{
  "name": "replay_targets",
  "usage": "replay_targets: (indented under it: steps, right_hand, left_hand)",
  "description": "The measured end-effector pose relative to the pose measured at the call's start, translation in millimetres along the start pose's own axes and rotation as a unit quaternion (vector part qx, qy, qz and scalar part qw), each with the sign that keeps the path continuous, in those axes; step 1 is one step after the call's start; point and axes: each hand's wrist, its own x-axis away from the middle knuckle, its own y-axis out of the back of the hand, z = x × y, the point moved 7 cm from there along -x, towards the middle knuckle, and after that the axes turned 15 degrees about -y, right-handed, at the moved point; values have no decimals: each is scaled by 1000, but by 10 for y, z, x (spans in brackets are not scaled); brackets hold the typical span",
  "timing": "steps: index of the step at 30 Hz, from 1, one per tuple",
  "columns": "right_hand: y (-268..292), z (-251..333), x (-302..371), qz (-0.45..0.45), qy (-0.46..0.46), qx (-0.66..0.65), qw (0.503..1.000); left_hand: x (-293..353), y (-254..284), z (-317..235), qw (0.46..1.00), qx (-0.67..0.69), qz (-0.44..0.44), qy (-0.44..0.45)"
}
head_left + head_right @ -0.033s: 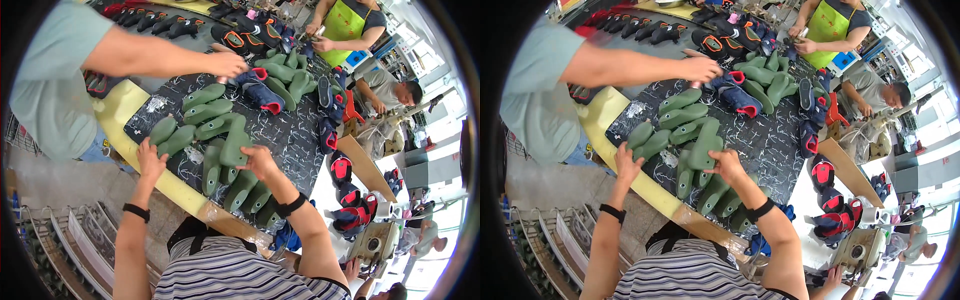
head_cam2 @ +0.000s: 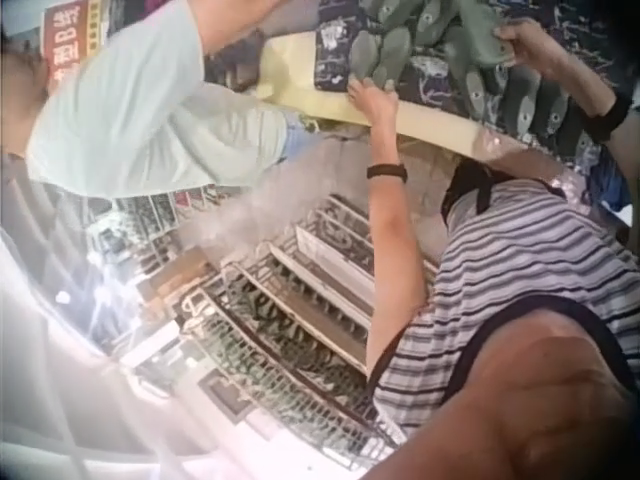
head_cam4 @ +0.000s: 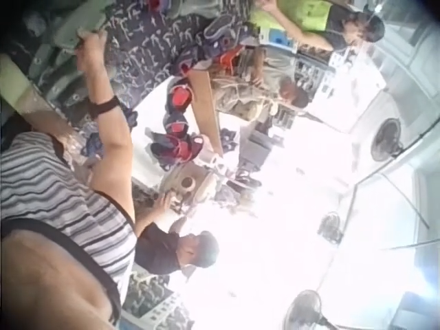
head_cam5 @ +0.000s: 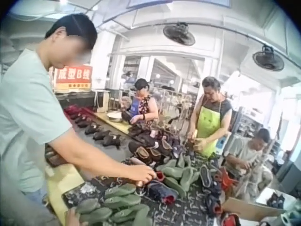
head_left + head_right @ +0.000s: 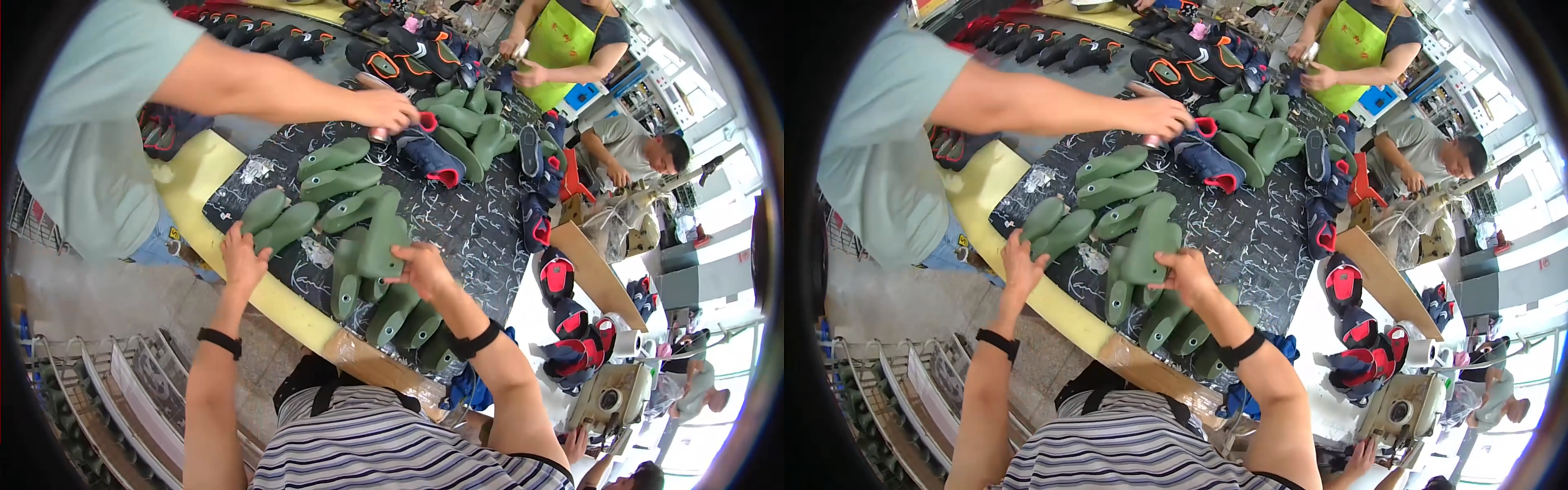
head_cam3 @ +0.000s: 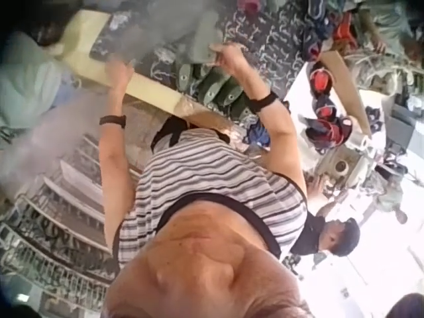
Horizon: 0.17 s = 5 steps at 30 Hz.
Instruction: Transfer shoe lasts between a workstation and a storage cart while other workers assemble shoe components.
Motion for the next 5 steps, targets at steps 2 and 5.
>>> replay_targets:
  steps: [2, 5]
  right_hand:
    - [-132, -126, 134, 21, -19, 14, 1000]
    - [-409, -385, 201, 73, -79, 8, 994]
  left_hand:
    - [-51, 1, 207, 1000, -3, 6, -4]
    - [-174, -16, 398, 999, -20, -40, 16]
